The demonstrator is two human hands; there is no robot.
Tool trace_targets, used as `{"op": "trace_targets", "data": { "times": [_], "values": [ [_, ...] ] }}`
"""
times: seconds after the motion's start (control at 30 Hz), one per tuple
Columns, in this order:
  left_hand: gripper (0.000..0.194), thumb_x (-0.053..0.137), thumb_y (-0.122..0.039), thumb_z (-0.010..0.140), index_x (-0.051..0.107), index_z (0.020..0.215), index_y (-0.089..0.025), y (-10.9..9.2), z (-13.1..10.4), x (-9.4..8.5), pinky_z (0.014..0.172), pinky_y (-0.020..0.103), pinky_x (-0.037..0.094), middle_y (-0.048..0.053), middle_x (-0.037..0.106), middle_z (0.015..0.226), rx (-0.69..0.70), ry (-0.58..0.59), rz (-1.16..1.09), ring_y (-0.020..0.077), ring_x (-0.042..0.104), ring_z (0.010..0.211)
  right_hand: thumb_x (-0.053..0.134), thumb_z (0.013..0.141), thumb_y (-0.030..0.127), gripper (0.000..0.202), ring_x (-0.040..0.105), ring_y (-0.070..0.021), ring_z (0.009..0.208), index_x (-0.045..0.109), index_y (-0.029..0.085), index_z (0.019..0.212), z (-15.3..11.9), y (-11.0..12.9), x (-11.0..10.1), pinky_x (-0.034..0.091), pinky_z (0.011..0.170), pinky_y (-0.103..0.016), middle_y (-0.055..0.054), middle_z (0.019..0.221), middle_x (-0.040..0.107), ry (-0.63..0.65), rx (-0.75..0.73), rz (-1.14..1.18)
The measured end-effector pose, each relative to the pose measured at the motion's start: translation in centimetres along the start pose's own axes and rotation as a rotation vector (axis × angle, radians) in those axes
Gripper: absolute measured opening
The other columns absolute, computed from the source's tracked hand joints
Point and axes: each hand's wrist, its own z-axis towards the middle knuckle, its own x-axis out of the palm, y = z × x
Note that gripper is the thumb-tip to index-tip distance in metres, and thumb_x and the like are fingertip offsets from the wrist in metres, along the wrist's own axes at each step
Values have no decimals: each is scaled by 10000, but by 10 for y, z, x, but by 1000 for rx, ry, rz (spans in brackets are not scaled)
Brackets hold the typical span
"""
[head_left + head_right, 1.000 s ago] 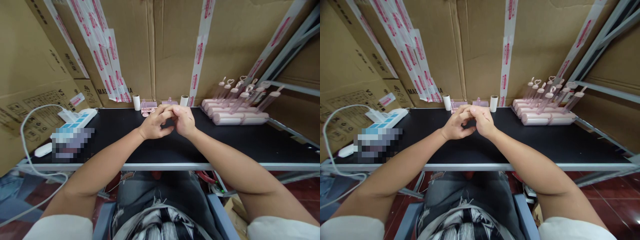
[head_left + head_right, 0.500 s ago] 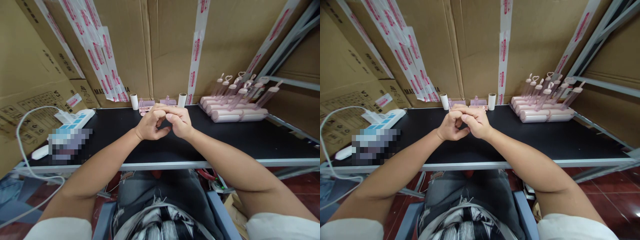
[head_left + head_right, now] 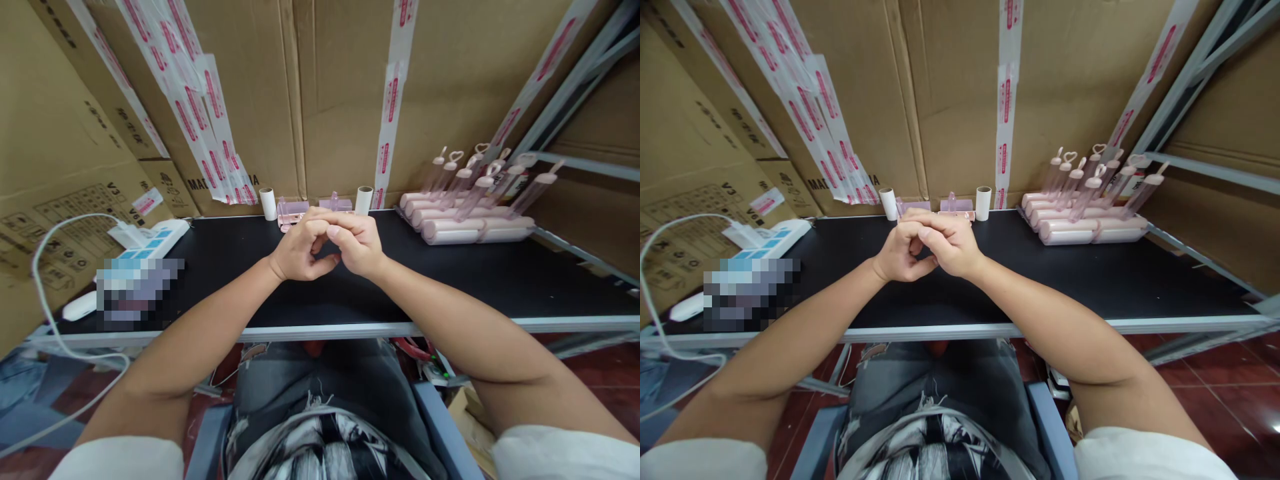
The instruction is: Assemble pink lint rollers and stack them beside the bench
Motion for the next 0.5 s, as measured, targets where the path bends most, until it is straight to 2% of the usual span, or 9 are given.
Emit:
{"op": "trace_targets", "data": {
  "times": [0.1,0.2,0.27,0.37,0.5],
  "values": [
    [485,777,-223,836,473,1209,-287,0,0,0,731,335,474,-75,500,807,-7,-3,-13,141,521,709,571,1053,538,418,800,-242,877,847,226,1019,-1,-3,0,684,834,-409,-63,909,821,6,-3,-21],
    [476,816,-204,796,458,1102,-277,0,-1,1,673,293,418,-85,400,768,-60,-46,-65,130,452,707,548,1048,458,391,793,-219,824,845,236,1172,-2,-5,0,681,821,-388,-35,876,813,-29,-16,-63],
    [454,827,-210,787,446,1028,-264,1,-2,1,676,291,421,-54,444,842,-128,-76,-120,137,472,770,550,1035,383,375,779,-195,765,834,249,1240,-2,-5,0,675,819,-372,-14,860,812,-65,-26,-134],
    [386,761,-177,779,420,946,-246,3,-3,-2,718,318,457,7,507,1029,-273,-74,-221,148,498,851,612,1014,341,303,787,-193,788,845,250,1186,-1,-5,-2,669,831,-363,-22,915,836,-144,-7,-270],
    [372,658,-110,696,365,886,-240,8,-6,-4,723,328,453,14,475,1033,-383,-92,-269,151,462,846,674,1012,378,224,788,-192,798,836,238,1076,-1,-9,-4,662,805,-350,-30,932,841,-164,22,-288]
  ]
}}
